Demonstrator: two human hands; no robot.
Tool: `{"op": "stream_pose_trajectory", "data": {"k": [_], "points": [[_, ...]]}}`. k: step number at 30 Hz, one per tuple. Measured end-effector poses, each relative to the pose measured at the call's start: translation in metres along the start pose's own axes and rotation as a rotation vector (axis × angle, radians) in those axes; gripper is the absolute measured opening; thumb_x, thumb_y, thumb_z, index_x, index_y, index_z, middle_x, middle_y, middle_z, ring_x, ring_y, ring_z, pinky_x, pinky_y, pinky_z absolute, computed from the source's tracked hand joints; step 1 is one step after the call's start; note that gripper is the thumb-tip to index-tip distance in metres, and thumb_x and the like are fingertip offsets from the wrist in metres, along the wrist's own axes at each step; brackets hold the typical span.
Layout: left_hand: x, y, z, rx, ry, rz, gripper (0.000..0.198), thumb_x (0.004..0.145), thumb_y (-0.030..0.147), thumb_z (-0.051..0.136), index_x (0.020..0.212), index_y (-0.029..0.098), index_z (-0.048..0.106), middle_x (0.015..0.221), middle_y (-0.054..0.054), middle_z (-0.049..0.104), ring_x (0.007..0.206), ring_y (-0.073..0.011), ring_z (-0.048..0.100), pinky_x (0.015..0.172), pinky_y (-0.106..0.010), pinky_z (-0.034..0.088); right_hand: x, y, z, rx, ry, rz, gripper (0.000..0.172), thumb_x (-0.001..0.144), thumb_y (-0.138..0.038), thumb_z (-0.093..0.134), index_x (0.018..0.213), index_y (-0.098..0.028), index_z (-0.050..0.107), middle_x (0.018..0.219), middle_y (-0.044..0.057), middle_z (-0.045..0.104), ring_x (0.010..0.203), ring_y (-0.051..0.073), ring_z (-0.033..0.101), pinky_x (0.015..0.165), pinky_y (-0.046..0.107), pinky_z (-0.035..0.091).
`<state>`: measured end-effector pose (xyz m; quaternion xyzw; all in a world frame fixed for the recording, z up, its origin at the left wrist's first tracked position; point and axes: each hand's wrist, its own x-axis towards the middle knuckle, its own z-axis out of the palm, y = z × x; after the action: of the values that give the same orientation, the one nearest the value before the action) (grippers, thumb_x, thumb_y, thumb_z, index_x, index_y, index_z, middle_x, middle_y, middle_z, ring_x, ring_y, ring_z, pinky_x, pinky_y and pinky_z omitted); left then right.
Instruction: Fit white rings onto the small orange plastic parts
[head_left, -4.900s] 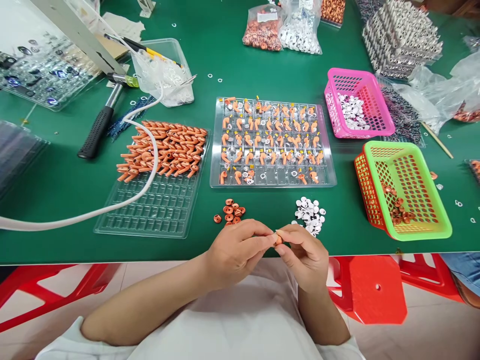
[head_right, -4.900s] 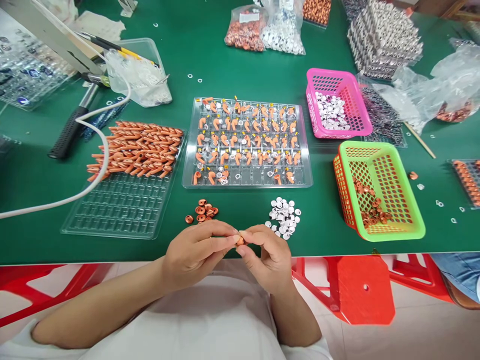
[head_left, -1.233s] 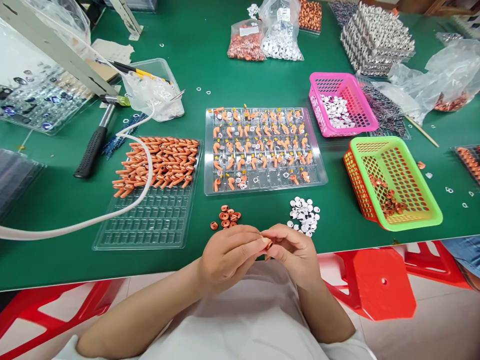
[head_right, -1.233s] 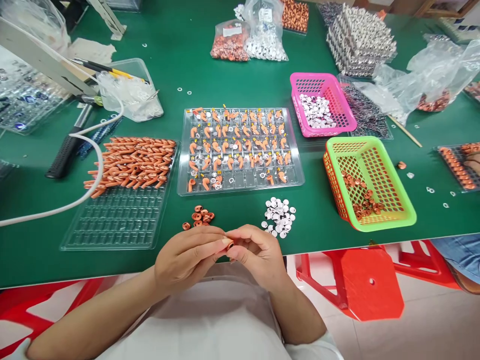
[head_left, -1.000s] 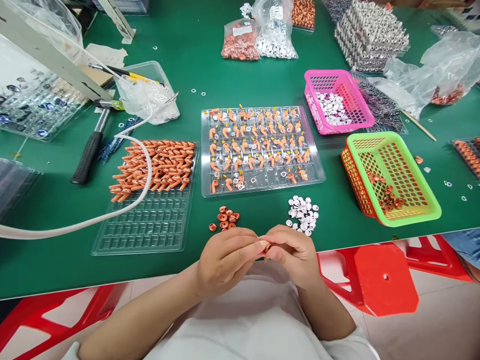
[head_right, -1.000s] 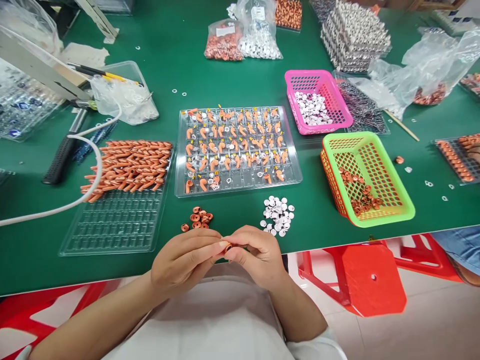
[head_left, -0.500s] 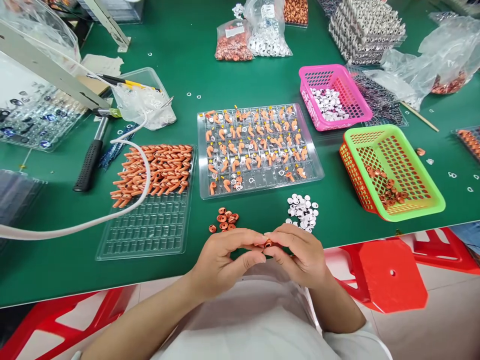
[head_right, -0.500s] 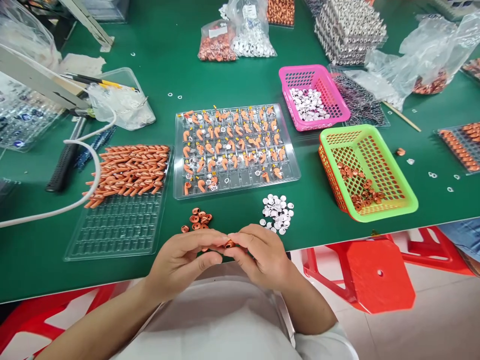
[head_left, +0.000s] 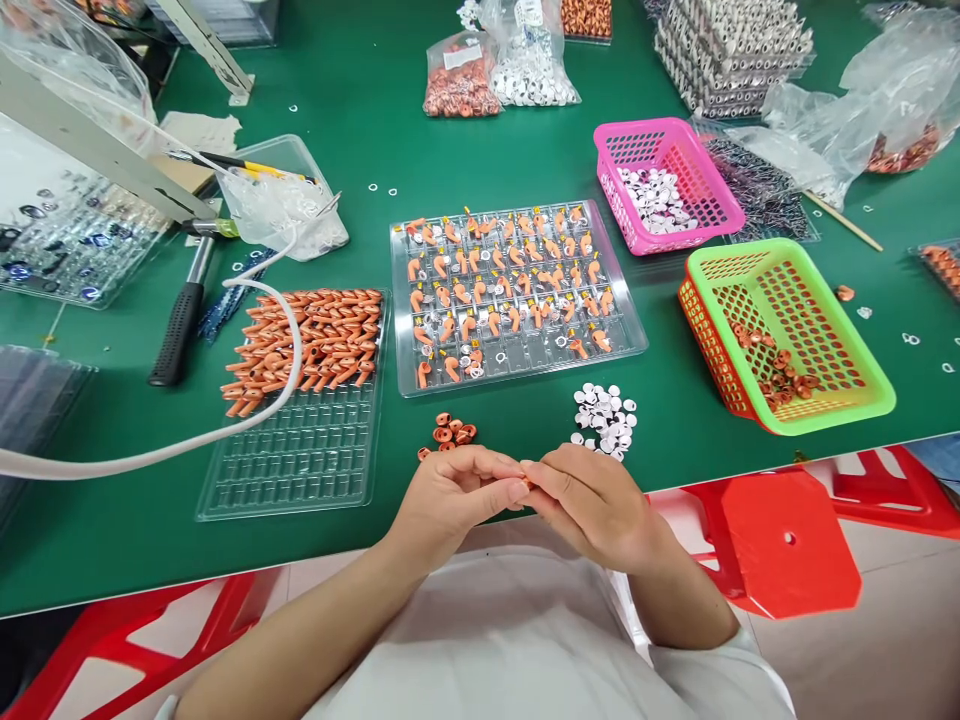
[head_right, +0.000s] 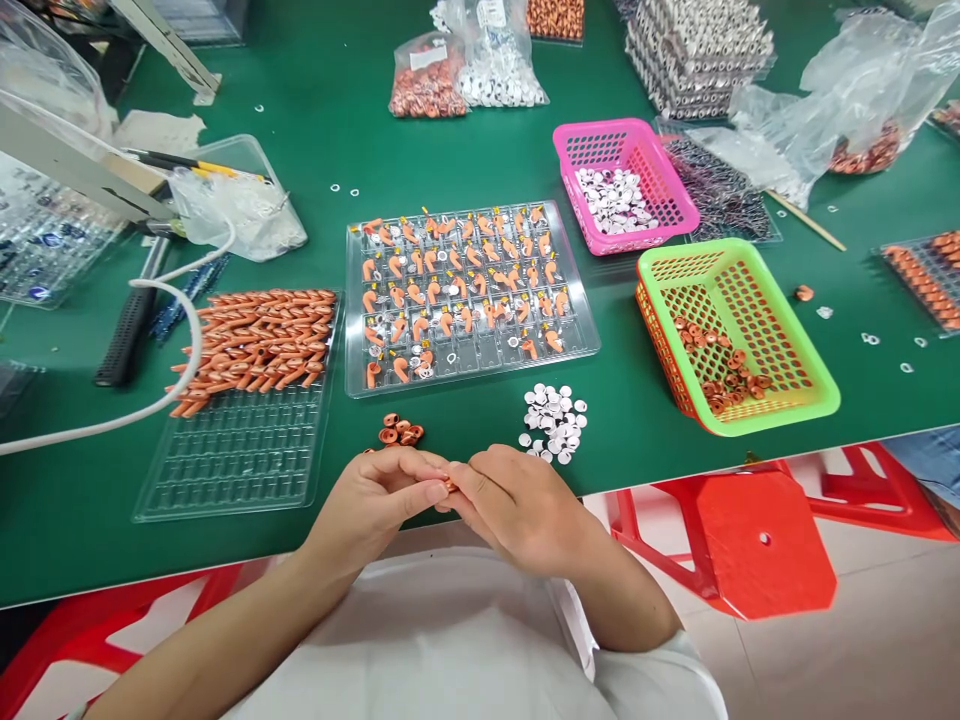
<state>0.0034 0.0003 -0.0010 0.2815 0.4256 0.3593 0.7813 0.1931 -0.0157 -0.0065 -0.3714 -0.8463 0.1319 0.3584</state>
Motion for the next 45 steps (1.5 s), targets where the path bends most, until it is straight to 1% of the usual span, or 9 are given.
{"op": "stream_pose_trajectory", "data": {"k": [11, 18, 25, 28, 31, 34, 36, 40, 45], "points": [[0.001, 0.001, 0.007, -0.105, 0.076, -0.095, 0.028, 0.056, 0.028, 0.092, 0.058, 0.013, 0.069, 0.067, -0.005, 0.075, 0.056, -0.0115, 0.063, 0.049, -0.020, 0.048, 0.001, -0.005, 0.019, 0.180, 0.218, 0.114, 0.028, 0.089, -0.016, 0.063, 0.117, -0.021, 0.059, 0.079, 0.005, 0.068, 0.065, 0.015, 0.061, 0.055, 0.026, 0.052], [0.000, -0.002, 0.005, -0.182, 0.044, -0.136, 0.028, 0.061, 0.028, 0.090, 0.060, 0.014, 0.066, 0.061, -0.001, 0.070, 0.052, -0.0089, 0.057, 0.047, -0.019, 0.043, -0.003, -0.011, 0.028, 0.328, 0.214, 0.223, 0.031, 0.097, -0.027, 0.057, 0.127, -0.022, 0.059, 0.087, 0.006, 0.068, 0.073, 0.016, 0.064, 0.061, 0.026, 0.056], [-0.001, -0.004, 0.006, -0.202, 0.027, -0.118, 0.027, 0.063, 0.028, 0.089, 0.061, 0.014, 0.066, 0.053, 0.002, 0.062, 0.052, -0.0078, 0.054, 0.049, -0.018, 0.044, -0.006, -0.010, 0.033, 0.317, 0.250, 0.202, 0.033, 0.096, -0.021, 0.056, 0.128, -0.020, 0.060, 0.087, 0.008, 0.070, 0.071, 0.016, 0.063, 0.059, 0.027, 0.056], [-0.002, -0.005, 0.004, -0.140, 0.025, -0.100, 0.028, 0.068, 0.033, 0.087, 0.067, 0.014, 0.066, 0.057, 0.001, 0.063, 0.054, -0.0085, 0.055, 0.052, -0.020, 0.047, -0.007, -0.009, 0.032, 0.270, 0.257, 0.174, 0.035, 0.096, -0.018, 0.054, 0.130, -0.020, 0.059, 0.086, 0.008, 0.071, 0.068, 0.017, 0.063, 0.056, 0.028, 0.055], [-0.004, -0.005, -0.001, -0.043, -0.031, -0.048, 0.028, 0.073, 0.033, 0.084, 0.087, 0.017, 0.066, 0.075, -0.002, 0.070, 0.062, -0.0109, 0.062, 0.058, -0.022, 0.053, -0.008, -0.007, 0.031, 0.233, 0.253, 0.166, 0.036, 0.096, -0.017, 0.053, 0.131, -0.020, 0.058, 0.083, 0.008, 0.071, 0.066, 0.016, 0.064, 0.055, 0.027, 0.054], [-0.007, -0.005, -0.005, 0.114, -0.092, 0.020, 0.054, 0.064, 0.024, 0.090, 0.111, 0.024, 0.063, 0.098, -0.004, 0.071, 0.073, -0.0132, 0.067, 0.066, -0.026, 0.058, -0.009, -0.006, 0.029, 0.184, 0.223, 0.158, 0.036, 0.095, -0.017, 0.054, 0.131, -0.019, 0.057, 0.080, 0.007, 0.071, 0.064, 0.017, 0.063, 0.053, 0.027, 0.053], [-0.009, -0.004, -0.006, 0.259, -0.077, 0.075, 0.063, 0.063, 0.019, 0.090, 0.119, 0.028, 0.063, 0.106, -0.004, 0.068, 0.078, -0.0136, 0.068, 0.071, -0.027, 0.060, -0.011, -0.006, 0.028, 0.154, 0.209, 0.148, 0.036, 0.095, -0.016, 0.055, 0.131, -0.018, 0.056, 0.080, 0.008, 0.071, 0.064, 0.017, 0.064, 0.052, 0.027, 0.053], [-0.011, -0.002, -0.004, 0.447, -0.052, 0.205, 0.047, 0.073, 0.021, 0.084, 0.117, 0.026, 0.070, 0.109, -0.006, 0.067, 0.086, -0.0167, 0.069, 0.078, -0.029, 0.061, -0.011, -0.006, 0.027, 0.109, 0.215, 0.084, 0.041, 0.095, -0.012, 0.053, 0.135, -0.014, 0.052, 0.081, 0.009, 0.072, 0.065, 0.018, 0.066, 0.052, 0.028, 0.053], [-0.012, -0.002, -0.002, 0.547, -0.045, 0.277, 0.041, 0.075, 0.024, 0.082, 0.115, 0.022, 0.072, 0.096, -0.006, 0.075, 0.080, -0.0175, 0.070, 0.078, -0.029, 0.060, -0.010, -0.007, 0.028, 0.110, 0.220, 0.052, 0.043, 0.094, -0.011, 0.051, 0.138, -0.013, 0.051, 0.080, 0.010, 0.072, 0.068, 0.020, 0.068, 0.053, 0.030, 0.055]]}}
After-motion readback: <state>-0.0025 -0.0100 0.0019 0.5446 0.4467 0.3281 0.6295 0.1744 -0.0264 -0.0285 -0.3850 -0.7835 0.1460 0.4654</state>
